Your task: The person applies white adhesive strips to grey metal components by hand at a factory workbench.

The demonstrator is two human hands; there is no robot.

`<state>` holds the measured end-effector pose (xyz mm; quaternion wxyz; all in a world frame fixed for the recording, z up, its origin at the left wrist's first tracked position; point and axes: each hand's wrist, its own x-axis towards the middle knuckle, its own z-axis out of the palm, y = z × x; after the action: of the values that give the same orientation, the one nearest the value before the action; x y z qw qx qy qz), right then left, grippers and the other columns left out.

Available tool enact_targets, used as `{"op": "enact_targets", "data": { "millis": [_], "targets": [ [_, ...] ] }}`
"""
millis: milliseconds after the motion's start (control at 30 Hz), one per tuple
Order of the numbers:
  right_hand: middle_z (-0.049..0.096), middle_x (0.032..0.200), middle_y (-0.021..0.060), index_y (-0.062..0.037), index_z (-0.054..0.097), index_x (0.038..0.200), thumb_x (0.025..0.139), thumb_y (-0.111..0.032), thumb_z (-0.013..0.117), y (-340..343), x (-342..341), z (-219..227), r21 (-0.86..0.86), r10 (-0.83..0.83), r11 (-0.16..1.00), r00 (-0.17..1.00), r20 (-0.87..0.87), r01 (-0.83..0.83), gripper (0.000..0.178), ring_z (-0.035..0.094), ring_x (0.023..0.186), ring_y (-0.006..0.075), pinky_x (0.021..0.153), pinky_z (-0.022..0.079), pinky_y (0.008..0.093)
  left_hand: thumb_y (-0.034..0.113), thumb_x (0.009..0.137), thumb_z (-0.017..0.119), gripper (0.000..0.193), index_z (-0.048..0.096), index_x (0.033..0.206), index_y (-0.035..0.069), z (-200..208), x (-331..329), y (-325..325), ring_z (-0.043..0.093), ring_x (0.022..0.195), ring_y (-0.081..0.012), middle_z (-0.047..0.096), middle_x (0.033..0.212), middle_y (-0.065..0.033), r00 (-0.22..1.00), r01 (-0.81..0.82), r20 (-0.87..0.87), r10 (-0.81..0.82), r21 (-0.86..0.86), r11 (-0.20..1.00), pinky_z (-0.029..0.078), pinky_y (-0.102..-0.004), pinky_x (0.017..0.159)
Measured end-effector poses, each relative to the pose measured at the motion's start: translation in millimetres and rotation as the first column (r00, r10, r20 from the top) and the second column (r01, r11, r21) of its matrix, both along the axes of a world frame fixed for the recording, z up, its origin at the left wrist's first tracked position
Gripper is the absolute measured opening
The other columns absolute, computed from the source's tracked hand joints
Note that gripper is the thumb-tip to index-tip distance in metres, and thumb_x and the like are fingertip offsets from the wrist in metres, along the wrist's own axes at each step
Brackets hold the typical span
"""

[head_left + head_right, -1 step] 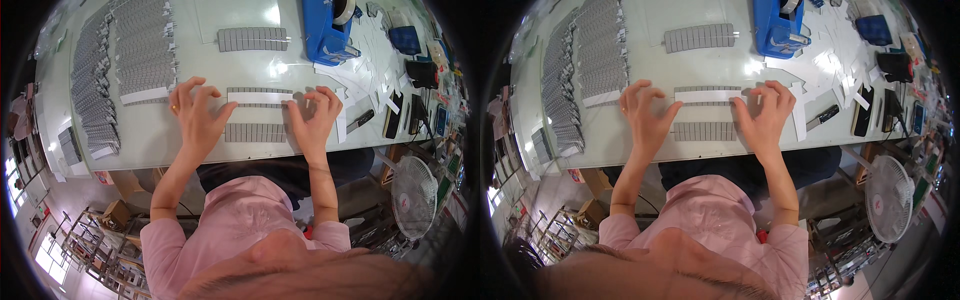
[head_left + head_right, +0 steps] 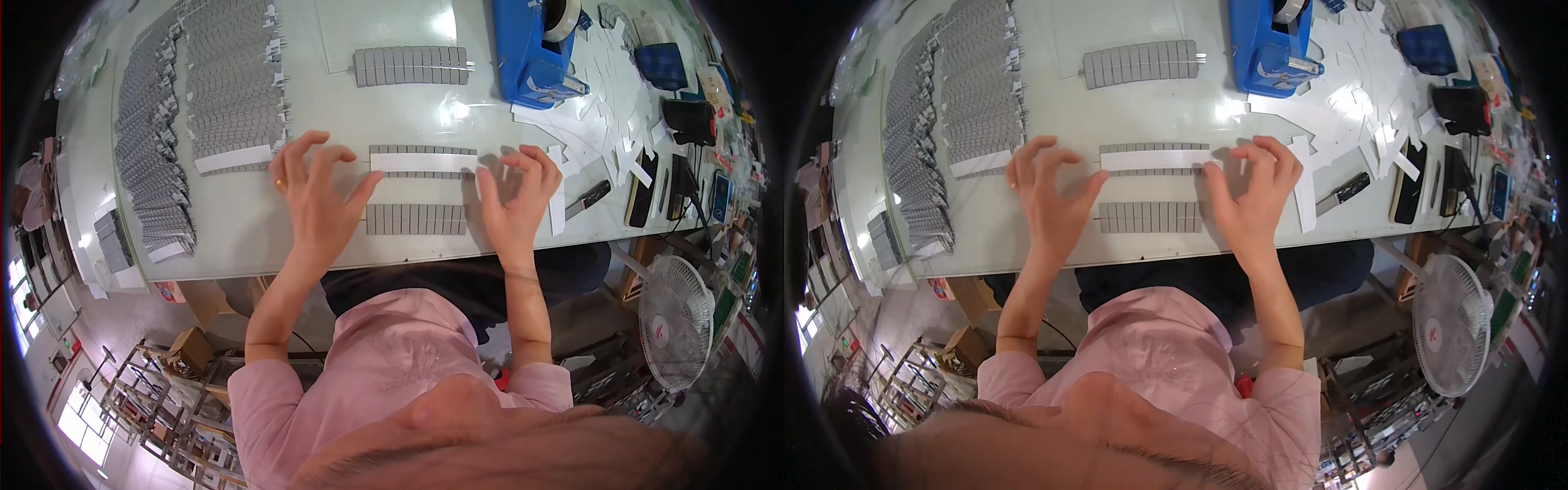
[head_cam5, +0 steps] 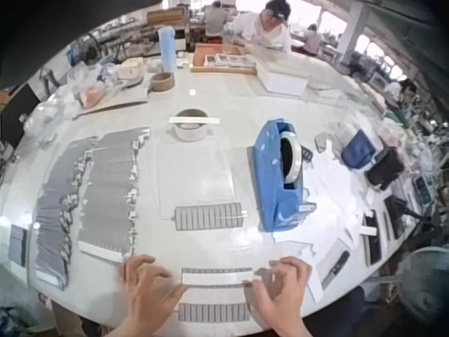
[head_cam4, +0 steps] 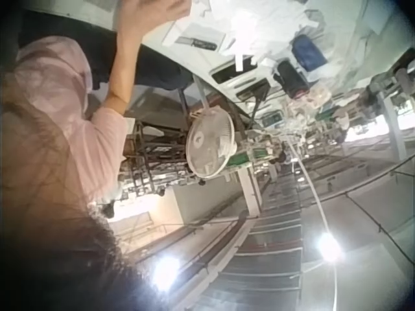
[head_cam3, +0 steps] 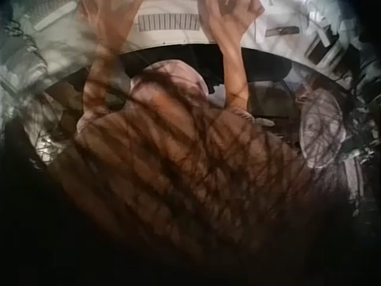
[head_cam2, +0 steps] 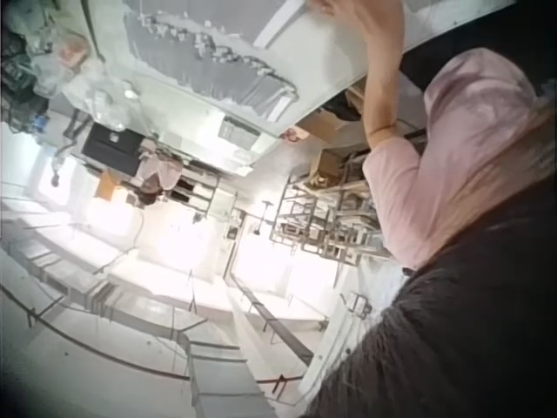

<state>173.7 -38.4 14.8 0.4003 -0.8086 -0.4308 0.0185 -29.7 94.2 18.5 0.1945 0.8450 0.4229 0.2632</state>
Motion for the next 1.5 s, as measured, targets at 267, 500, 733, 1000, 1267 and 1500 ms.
{"op": "enact_targets", "data": {
  "millis": [267, 500, 733, 1000, 1267, 1500],
  "targets": [
    [0.056, 0.123, 0.0101, -0.0142, 0.071, 0.107, 0.078, -0.006, 0.069, -14, -9, 8, -0.168, 0.234, 0.964, 0.96, 0.154, -0.207, 0.03, 0.045, 0.115, 0.0365, 0.098, 0.037, 0.0439, 0.022, 0.078, 0.077, 0.037, 0.068, 0.114, 0.022, 9, -12, -24, 0.048, 0.116, -0.0238, 0.058, 0.124, 0.0005, 0.969, 0.208, -0.157, -0.192, 0.094, 0.974, 0.03, -0.043, 0.093],
    [0.051, 0.135, 0.0106, -0.0187, 0.071, 0.114, 0.077, -0.006, 0.063, 28, -8, 4, -0.21, 0.442, 0.888, 0.885, 0.145, -0.409, 0.04, 0.043, 0.122, 0.0382, 0.099, 0.04, 0.0443, 0.025, 0.08, 0.074, 0.044, 0.065, 0.123, 0.023, 8, 15, -14, 0.042, 0.125, -0.0239, 0.05, 0.136, 0.0006, 0.928, 0.288, -0.254, -0.273, 0.025, 0.957, 0.028, -0.046, 0.098],
    [0.051, 0.136, 0.0098, -0.0201, 0.071, 0.114, 0.076, -0.006, 0.062, 31, -9, 2, -0.213, 0.46, 0.878, 0.877, 0.137, -0.428, 0.042, 0.044, 0.122, 0.0373, 0.099, 0.038, 0.0432, 0.023, 0.083, 0.071, 0.045, 0.064, 0.127, 0.024, 3, 19, -11, 0.038, 0.129, -0.0258, 0.046, 0.141, -0.0005, 0.906, 0.317, -0.293, -0.304, -0.003, 0.948, 0.026, -0.047, 0.101],
    [0.052, 0.133, 0.0137, -0.0159, 0.071, 0.116, 0.075, 0.001, 0.057, 18, 6, 15, -0.189, 0.326, 0.933, 0.942, 0.086, -0.306, 0.046, 0.042, 0.12, 0.0387, 0.102, 0.035, 0.0462, 0.02, 0.08, 0.072, 0.045, 0.065, 0.124, 0.025, 10, 10, -8, 0.039, 0.128, -0.026, 0.048, 0.14, -0.001, 0.913, 0.299, -0.299, -0.279, 0.024, 0.954, 0.027, -0.0464, 0.102],
    [0.055, 0.126, 0.0119, -0.0127, 0.073, 0.11, 0.075, 0.003, 0.057, -24, 1, 12, -0.222, 0.18, 0.962, 0.98, 0.086, -0.157, 0.041, 0.045, 0.115, 0.035, 0.099, 0.037, 0.0418, 0.019, 0.08, 0.072, 0.043, 0.066, 0.122, 0.024, 10, -27, -8, 0.041, 0.127, -0.0253, 0.053, 0.137, -0.0021, 0.924, 0.264, -0.305, -0.231, 0.071, 0.962, 0.027, -0.0452, 0.101],
    [0.055, 0.124, 0.0097, -0.0171, 0.072, 0.114, 0.071, -0.003, 0.064, -12, -42, 10, -0.226, 0.303, 0.936, 0.945, 0.119, -0.271, 0.045, 0.046, 0.112, 0.0356, 0.095, 0.039, 0.0419, 0.02, 0.08, 0.072, 0.043, 0.065, 0.122, 0.025, 6, -25, -12, 0.04, 0.127, -0.0249, 0.052, 0.138, -0.0015, 0.919, 0.288, -0.301, -0.254, 0.076, 0.955, 0.026, -0.045, 0.101]
  ]
}}
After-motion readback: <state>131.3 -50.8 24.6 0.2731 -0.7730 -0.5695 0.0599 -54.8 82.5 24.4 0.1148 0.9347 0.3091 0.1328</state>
